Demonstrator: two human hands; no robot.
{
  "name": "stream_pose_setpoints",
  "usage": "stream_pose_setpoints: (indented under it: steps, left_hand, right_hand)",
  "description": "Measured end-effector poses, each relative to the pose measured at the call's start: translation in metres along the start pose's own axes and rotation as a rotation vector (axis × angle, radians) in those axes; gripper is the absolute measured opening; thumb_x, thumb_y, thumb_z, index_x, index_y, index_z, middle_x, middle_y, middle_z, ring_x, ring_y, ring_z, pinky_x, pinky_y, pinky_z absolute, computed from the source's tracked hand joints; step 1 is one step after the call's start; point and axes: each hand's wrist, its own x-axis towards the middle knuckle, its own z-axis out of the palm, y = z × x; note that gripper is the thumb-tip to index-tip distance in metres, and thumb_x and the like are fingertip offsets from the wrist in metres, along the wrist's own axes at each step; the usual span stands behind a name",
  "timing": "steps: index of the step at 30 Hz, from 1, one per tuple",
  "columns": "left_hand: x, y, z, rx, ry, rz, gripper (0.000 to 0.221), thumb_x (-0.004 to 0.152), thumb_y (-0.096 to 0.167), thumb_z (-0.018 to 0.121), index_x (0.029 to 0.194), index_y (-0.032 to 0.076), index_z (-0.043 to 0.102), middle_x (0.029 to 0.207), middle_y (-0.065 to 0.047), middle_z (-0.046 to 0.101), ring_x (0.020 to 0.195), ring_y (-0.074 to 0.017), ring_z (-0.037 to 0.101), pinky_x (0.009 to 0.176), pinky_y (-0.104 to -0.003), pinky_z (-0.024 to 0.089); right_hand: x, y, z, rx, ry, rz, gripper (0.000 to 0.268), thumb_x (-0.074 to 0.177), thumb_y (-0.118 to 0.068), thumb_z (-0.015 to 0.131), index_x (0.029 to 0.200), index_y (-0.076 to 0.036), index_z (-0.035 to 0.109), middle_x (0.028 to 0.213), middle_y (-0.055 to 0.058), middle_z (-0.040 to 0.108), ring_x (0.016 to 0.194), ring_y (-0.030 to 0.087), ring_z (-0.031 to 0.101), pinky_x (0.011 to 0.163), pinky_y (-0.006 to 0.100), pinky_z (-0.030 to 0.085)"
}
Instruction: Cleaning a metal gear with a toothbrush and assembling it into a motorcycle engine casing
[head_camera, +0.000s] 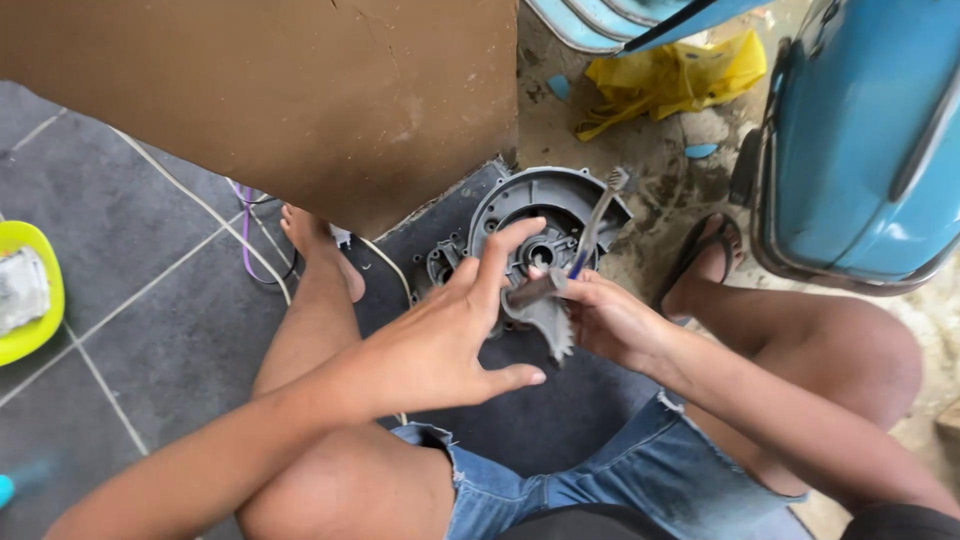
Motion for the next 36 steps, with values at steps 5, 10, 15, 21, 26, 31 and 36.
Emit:
stream_pose_setpoints:
  steps: [5, 10, 15, 21, 26, 31, 36]
  left_hand:
    - [-0.022, 0.005, -0.009, 0.175, 0.348, 0.232, 0.080, 0.089, 0.032, 0.075, 0.147, 0.006, 0.025, 0.143, -0.017, 0.045, 0.133, -0.0323, 0.048, 0.110, -0.050, 0.040]
    - [-0.059, 0.065, -0.028, -0.700, 0.309, 0.294, 0.019, 0.122, 0.044, 0.024, 0.130, 0.034, 0.038, 0.108, -0.026, 0.071, 0.090, -0.0274, 0.075, 0.123, -0.044, 0.045]
    - [0.005, 0.001, -0.042, -0.499, 0.457, 0.034, 0.021, 0.119, 0.040, 0.027, 0.134, 0.029, 0.037, 0.116, -0.024, 0.066, 0.099, -0.0275, 0.069, 0.123, -0.044, 0.041]
    - [0.004, -0.076, -0.025, -0.271, 0.696, -0.273, 0.027, 0.115, 0.035, 0.030, 0.139, 0.024, 0.036, 0.125, -0.021, 0.060, 0.110, -0.0277, 0.062, 0.123, -0.045, 0.037]
    - [0.010, -0.125, -0.010, -0.058, 0.863, -0.483, 0.032, 0.113, 0.032, 0.033, 0.142, 0.019, 0.036, 0.132, -0.019, 0.056, 0.118, -0.0279, 0.057, 0.123, -0.046, 0.034]
    - [0.021, -0.170, 0.003, 0.175, 1.016, -0.665, 0.038, 0.110, 0.028, 0.035, 0.145, 0.015, 0.035, 0.139, -0.017, 0.051, 0.126, -0.0280, 0.052, 0.123, -0.046, 0.030]
    - [0.035, -0.219, 0.019, 0.465, 1.196, -0.954, 0.046, 0.107, 0.023, 0.039, 0.150, 0.010, 0.034, 0.148, -0.015, 0.045, 0.137, -0.0282, 0.045, 0.123, -0.047, 0.026]
  right_hand:
    - [0.020, 0.027, -0.025, 0.145, 0.136, 0.198, 0.029, 0.091, -0.034, 0.070, 0.104, -0.008, 0.074, 0.091, 0.007, 0.074, 0.073, 0.019, 0.066, 0.069, 0.033, 0.053]
    - [0.031, 0.054, -0.045, 0.134, 0.272, 0.168, 0.022, 0.091, -0.036, 0.075, 0.094, -0.014, 0.073, 0.076, 0.000, 0.072, 0.058, 0.011, 0.059, 0.061, 0.027, 0.050]
    - [0.027, 0.070, -0.046, 0.160, 0.430, 0.162, 0.027, 0.094, -0.020, 0.078, 0.078, -0.004, 0.062, 0.064, -0.006, 0.043, 0.055, 0.004, 0.041, 0.049, 0.015, 0.034]
    - [0.036, 0.085, -0.058, 0.127, 0.445, 0.198, 0.030, 0.092, -0.021, 0.080, 0.076, -0.006, 0.060, 0.064, -0.004, 0.037, 0.056, 0.007, 0.038, 0.051, 0.019, 0.036]
    - [0.039, 0.076, -0.049, 0.118, 0.443, 0.176, 0.030, 0.091, -0.020, 0.080, 0.075, -0.006, 0.059, 0.065, -0.004, 0.036, 0.057, 0.007, 0.039, 0.051, 0.020, 0.037]
    - [0.040, 0.064, -0.037, 0.142, 0.455, 0.151, 0.031, 0.090, -0.020, 0.082, 0.074, -0.009, 0.058, 0.065, -0.006, 0.037, 0.058, 0.006, 0.039, 0.051, 0.020, 0.036]
    - [0.039, 0.058, -0.032, 0.164, 0.451, 0.139, 0.032, 0.090, -0.019, 0.082, 0.075, -0.008, 0.057, 0.067, -0.005, 0.036, 0.059, 0.006, 0.038, 0.051, 0.020, 0.036]
